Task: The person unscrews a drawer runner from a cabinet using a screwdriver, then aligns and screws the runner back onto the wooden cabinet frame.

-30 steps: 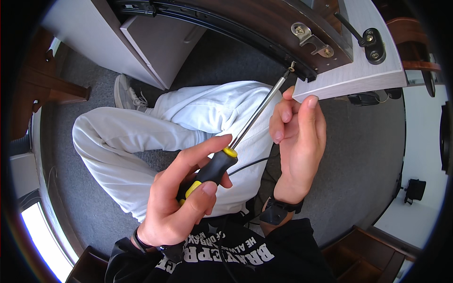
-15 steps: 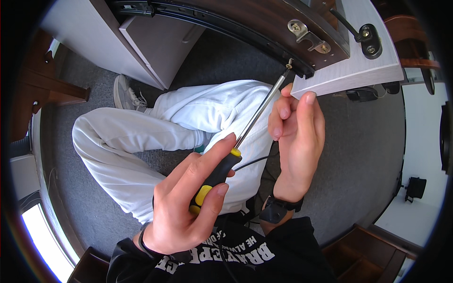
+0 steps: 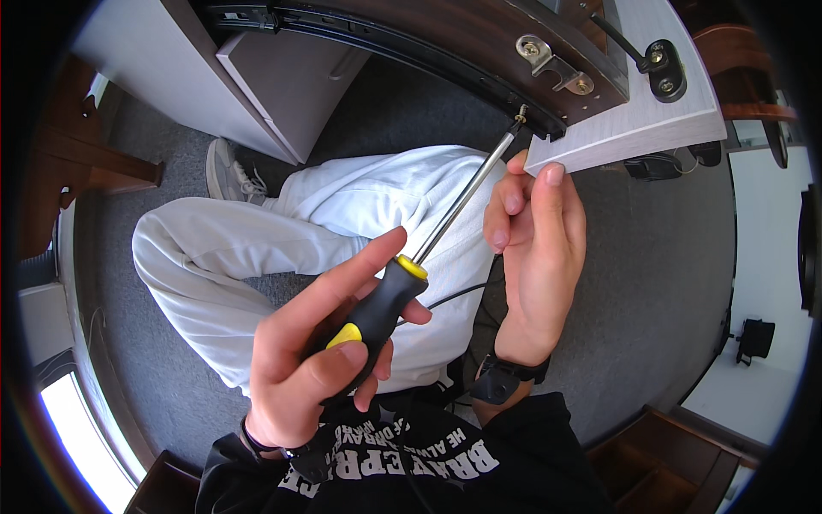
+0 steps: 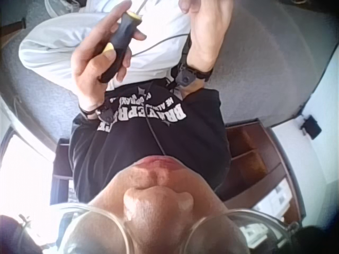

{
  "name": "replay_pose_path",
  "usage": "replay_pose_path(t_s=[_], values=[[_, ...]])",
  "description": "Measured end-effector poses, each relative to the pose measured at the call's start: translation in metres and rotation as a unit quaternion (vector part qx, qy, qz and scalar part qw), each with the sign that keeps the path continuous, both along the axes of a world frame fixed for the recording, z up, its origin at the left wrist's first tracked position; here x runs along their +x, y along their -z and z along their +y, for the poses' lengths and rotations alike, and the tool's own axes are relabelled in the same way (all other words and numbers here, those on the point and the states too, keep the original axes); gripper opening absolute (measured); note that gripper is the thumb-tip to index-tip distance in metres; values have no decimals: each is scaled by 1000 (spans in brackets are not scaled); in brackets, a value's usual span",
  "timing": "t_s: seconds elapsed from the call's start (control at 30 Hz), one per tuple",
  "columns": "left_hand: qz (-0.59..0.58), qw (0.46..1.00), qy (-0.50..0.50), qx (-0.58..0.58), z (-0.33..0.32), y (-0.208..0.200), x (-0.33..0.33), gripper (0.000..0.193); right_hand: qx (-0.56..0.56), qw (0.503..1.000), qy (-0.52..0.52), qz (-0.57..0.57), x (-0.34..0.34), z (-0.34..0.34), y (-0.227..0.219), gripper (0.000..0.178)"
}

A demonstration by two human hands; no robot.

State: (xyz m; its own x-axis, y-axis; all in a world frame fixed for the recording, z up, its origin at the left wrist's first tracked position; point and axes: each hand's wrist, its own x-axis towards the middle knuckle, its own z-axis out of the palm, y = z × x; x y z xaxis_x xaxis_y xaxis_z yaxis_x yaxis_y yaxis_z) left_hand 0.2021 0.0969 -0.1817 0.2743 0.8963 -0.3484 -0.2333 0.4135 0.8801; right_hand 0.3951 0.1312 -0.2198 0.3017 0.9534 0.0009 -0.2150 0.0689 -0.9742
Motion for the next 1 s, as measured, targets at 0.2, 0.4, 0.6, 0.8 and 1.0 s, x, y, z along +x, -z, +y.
replay_pose_path(t_s=[0.2,0.4,0.6,0.8,1.0], values=[[-389,908,-25,-153,0,8,-7,90,10,1000,-7,-7,0,0,-1,37],[-400,904,92,-118,-6,26,-12,99,-3,1000,-2,-2,-2,-1,-4,40],[-341,930,70,-122,-9,21,-11,99,-4,1000,-7,4,-1,-1,-2,40],[-357,926,-45,-116,-13,31,-2,103,-7,1000,-7,6,-1,-2,0,41],[-342,933,21,-110,-19,6,3,84,4,1000,2,18,-5,-3,-4,41]])
